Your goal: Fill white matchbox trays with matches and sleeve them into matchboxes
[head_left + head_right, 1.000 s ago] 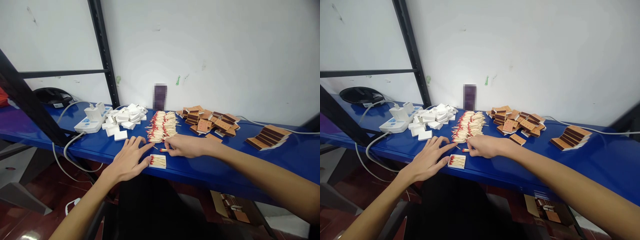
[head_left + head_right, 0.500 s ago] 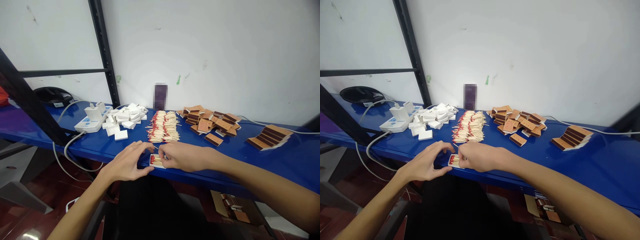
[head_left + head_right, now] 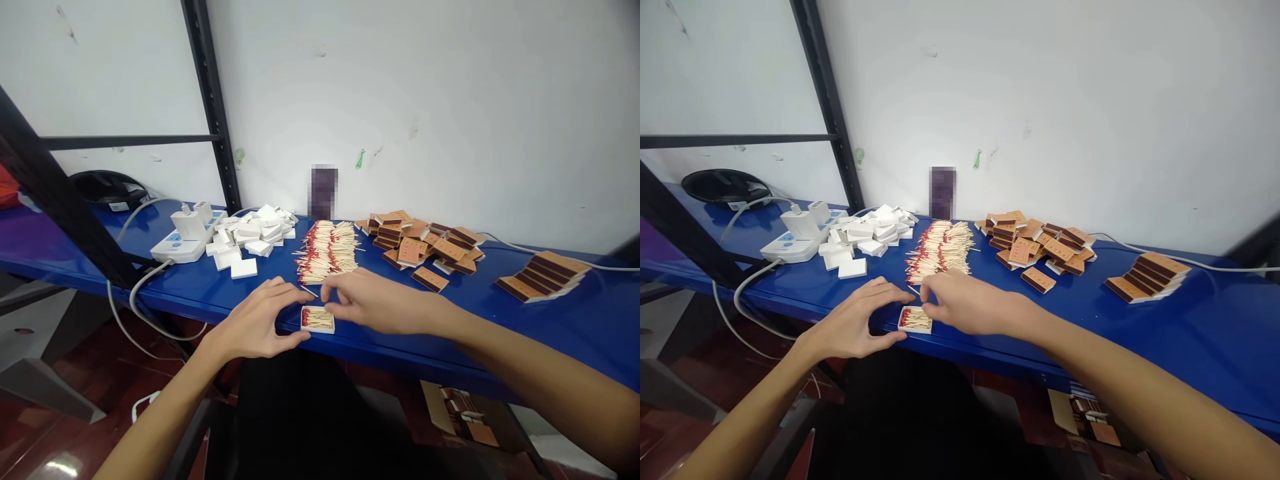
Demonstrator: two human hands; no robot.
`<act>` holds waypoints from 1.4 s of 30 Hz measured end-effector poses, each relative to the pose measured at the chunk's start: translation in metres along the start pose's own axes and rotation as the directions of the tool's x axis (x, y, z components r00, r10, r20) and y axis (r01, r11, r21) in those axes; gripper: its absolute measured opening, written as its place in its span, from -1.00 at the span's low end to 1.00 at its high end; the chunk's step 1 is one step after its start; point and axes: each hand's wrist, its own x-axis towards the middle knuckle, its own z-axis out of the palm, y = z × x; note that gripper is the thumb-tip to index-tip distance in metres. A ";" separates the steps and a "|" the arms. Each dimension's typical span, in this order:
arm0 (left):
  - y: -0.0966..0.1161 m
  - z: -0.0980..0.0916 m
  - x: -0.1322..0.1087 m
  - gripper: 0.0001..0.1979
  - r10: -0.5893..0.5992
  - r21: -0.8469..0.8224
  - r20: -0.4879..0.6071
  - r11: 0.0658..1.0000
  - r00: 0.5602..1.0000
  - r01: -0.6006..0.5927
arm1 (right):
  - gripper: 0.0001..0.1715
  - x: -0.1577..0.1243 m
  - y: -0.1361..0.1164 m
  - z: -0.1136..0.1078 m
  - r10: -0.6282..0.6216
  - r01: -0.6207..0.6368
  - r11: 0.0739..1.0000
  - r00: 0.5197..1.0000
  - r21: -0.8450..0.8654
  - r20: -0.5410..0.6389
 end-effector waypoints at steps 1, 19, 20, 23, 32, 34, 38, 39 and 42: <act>0.001 0.000 0.000 -0.52 -0.018 0.024 -0.001 1.000 1.000 0.018 | -0.83 0.002 0.003 -0.001 0.014 -0.015 1.000 0.999 -0.027 -0.039; 0.001 0.008 0.001 -0.22 -0.090 0.293 0.001 0.952 0.996 0.086 | -0.84 0.046 0.032 0.034 -0.051 -0.036 0.943 0.967 -0.332 -0.251; 0.001 0.008 0.001 -0.21 -0.087 0.293 -0.001 0.953 0.996 0.084 | -0.85 0.046 0.033 0.035 -0.049 -0.039 0.942 0.967 -0.332 -0.251; 0.001 0.008 0.001 -0.21 -0.081 0.289 -0.007 0.954 0.997 0.080 | -0.85 0.046 0.033 0.036 -0.042 -0.048 0.939 0.967 -0.341 -0.252; 0.000 0.008 0.001 -0.20 -0.081 0.267 -0.007 0.961 0.997 0.080 | -0.93 0.042 0.038 0.035 -0.025 -0.048 0.968 0.958 -0.248 -0.284; 0.000 0.008 0.001 -0.20 -0.082 0.273 -0.003 0.959 0.997 0.079 | -0.95 0.039 0.039 0.032 -0.042 -0.015 0.984 0.949 -0.178 -0.314; 0.000 0.006 0.000 -0.18 -0.081 0.253 -0.008 0.964 0.997 0.081 | -0.97 0.026 0.031 0.022 0.005 0.029 0.993 0.957 0.110 -0.292; 0.000 0.006 0.000 -0.17 -0.081 0.238 -0.011 0.968 0.997 0.082 | -0.96 0.022 0.028 0.020 0.026 0.030 0.977 0.967 0.213 -0.253; 0.000 0.004 0.000 -0.18 -0.078 0.186 -0.025 0.979 0.997 0.081 | -0.86 0.013 0.023 0.015 0.035 0.016 0.872 0.995 0.489 -0.094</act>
